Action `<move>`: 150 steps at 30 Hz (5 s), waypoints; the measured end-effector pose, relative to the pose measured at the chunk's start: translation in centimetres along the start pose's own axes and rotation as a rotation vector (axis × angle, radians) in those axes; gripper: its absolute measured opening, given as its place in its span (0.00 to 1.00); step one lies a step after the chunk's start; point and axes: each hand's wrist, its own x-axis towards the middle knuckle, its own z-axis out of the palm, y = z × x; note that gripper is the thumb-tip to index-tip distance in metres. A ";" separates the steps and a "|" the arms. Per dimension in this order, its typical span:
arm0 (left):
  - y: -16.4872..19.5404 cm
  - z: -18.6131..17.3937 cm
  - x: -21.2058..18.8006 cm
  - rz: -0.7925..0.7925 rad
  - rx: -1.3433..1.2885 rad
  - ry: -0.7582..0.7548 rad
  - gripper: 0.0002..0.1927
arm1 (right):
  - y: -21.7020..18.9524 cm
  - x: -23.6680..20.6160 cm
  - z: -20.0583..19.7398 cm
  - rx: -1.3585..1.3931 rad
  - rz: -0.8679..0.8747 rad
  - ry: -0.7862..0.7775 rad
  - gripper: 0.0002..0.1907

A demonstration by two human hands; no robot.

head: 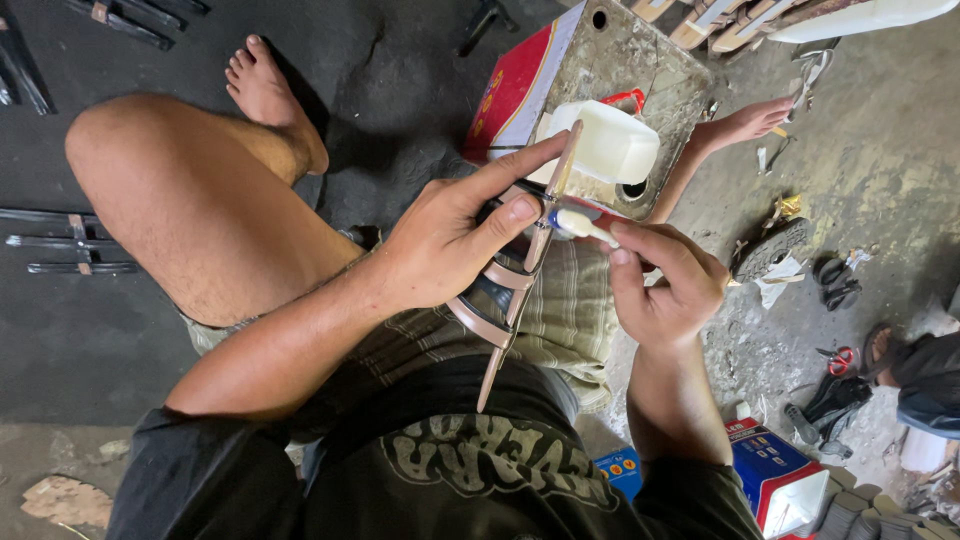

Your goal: The person sits on the floor and applies a white adhesive to the straps of a wooden sandal using a small brush. They repeatedly dip the brush into a container and coat the strap areas, then place the finished sandal on a nearby rack.

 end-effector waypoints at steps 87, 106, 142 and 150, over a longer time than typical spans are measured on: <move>-3.0 2.1 0.6 -0.006 -0.340 -0.119 0.46 | 0.7 -2.3 -0.7 0.534 0.303 -0.014 0.06; -3.2 1.6 0.1 -0.013 -0.393 -0.078 0.44 | 0.1 -1.2 -0.8 0.224 0.133 -0.068 0.05; -3.4 1.3 -0.7 0.086 -0.255 0.075 0.49 | -0.4 -4.2 -0.2 0.348 0.233 -0.033 0.07; -3.9 1.1 -0.9 0.079 -0.209 0.159 0.47 | -0.3 -4.2 -0.9 0.327 0.091 -0.064 0.07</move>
